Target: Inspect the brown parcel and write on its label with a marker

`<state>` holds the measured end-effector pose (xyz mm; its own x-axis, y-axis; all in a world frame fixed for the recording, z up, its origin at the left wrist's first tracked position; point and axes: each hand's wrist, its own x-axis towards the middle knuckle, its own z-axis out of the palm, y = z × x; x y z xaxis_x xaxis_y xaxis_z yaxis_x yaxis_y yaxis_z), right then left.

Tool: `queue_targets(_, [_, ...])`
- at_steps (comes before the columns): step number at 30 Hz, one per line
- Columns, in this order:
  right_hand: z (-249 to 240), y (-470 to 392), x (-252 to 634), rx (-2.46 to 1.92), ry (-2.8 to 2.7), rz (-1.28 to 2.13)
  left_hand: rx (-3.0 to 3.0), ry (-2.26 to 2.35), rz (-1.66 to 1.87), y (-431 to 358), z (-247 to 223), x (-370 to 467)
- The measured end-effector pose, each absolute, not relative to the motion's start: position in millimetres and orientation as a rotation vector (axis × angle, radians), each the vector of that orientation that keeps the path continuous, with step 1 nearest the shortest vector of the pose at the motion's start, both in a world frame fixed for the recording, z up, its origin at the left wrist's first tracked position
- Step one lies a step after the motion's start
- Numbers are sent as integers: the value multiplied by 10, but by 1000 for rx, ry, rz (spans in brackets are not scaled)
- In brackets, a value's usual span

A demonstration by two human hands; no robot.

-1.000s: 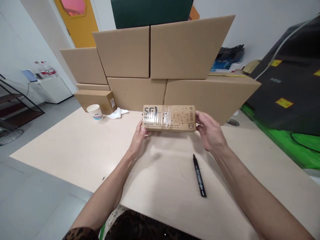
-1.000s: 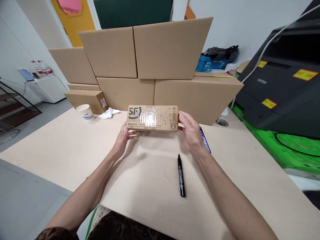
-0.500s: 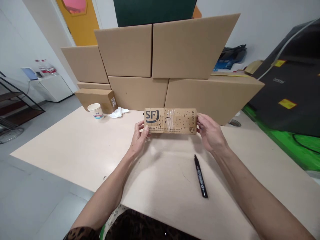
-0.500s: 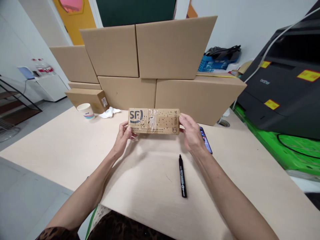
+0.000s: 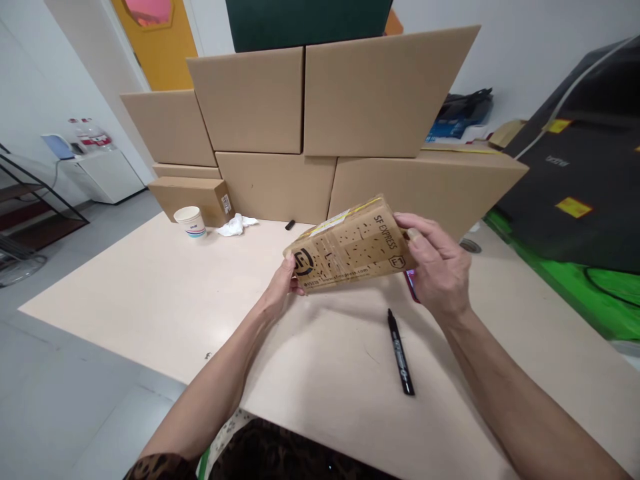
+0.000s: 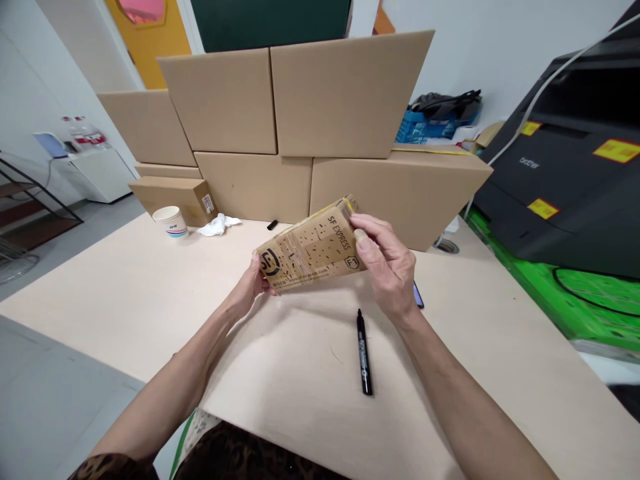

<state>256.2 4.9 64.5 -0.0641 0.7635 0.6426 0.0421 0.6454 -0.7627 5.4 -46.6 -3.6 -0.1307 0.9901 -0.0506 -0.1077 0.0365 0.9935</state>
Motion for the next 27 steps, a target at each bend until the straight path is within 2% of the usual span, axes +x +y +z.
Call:
queue_targets(3, [648,23,2538,-690,-1523,665,1124,1247,1326,-503,-44,96])
queue_targets(11, [524,232,2498,-740,-1190,896,1319,1059,1381,-536,-70,163])
queue_targets(23, [280,602,2603,-816,-904,1181,1711,1312,1265,-492,-67,-50])
queue_targets(27, [239,611,2635,-826,-907,1266,1933,1334,1432,-438,-51,-116])
